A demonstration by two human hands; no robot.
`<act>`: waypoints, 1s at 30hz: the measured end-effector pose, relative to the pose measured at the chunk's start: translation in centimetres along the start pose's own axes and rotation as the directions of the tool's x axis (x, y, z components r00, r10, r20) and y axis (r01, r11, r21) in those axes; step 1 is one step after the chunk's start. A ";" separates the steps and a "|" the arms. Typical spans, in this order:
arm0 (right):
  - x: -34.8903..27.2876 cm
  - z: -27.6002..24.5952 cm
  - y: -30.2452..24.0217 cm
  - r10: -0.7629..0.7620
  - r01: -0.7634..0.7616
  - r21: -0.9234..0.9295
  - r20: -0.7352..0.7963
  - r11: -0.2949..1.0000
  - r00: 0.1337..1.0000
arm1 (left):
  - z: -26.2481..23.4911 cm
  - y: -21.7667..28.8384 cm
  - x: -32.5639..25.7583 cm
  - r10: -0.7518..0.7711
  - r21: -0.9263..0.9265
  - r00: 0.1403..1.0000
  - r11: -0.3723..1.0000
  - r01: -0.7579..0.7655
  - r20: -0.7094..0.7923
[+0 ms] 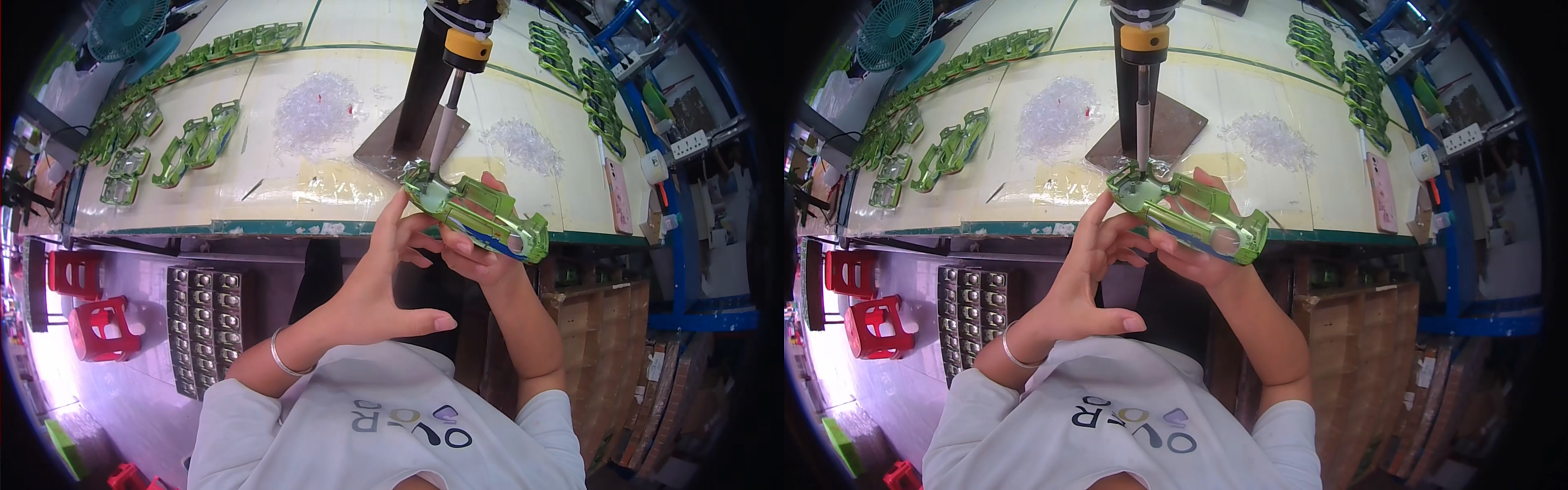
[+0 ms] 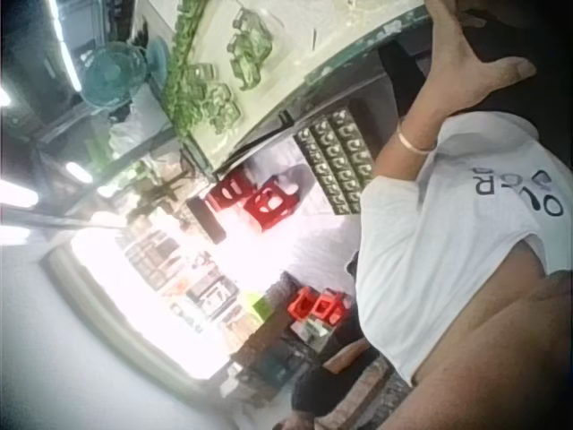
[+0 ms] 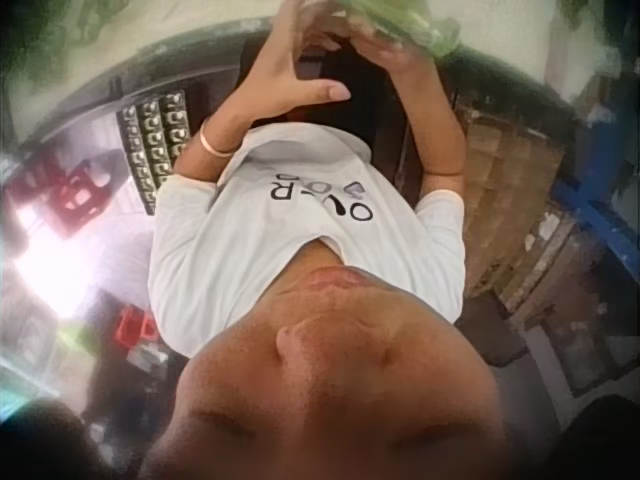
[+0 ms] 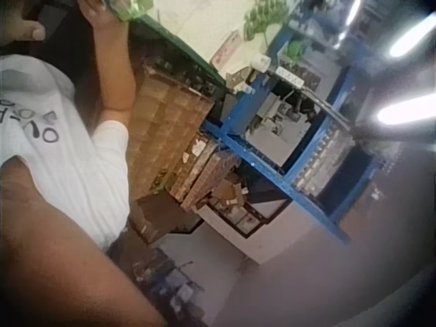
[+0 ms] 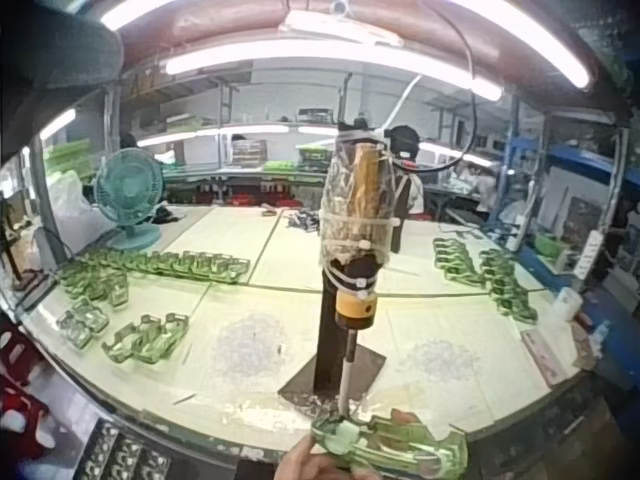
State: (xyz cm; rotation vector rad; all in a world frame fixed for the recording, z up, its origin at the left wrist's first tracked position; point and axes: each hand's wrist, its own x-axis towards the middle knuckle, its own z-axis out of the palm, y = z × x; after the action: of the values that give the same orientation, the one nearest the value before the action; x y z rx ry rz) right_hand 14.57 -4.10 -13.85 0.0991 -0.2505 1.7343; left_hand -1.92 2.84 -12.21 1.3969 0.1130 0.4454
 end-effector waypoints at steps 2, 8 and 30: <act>0.1 0.8 0.3 -0.018 0.018 0.018 -0.042 1.000 0.999 | 0.0 0.1 0.0 -0.005 -0.009 1.000 1.000 0.005 0.010; 0.2 1.3 0.1 -0.010 0.012 0.015 -0.120 1.000 0.993 | -0.1 0.3 0.1 -0.011 -0.029 1.000 1.000 0.012 0.023; -2.1 -0.5 1.1 -0.013 -0.007 -0.066 -0.298 0.998 0.955 | -1.0 -1.6 -1.0 -0.108 -0.081 0.993 0.990 0.111 0.036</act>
State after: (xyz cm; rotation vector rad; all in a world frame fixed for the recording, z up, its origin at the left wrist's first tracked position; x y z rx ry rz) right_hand 13.87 -6.23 -14.89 -0.2106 -0.0853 1.7101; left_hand -2.76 3.25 -14.17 1.3087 0.1433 0.3327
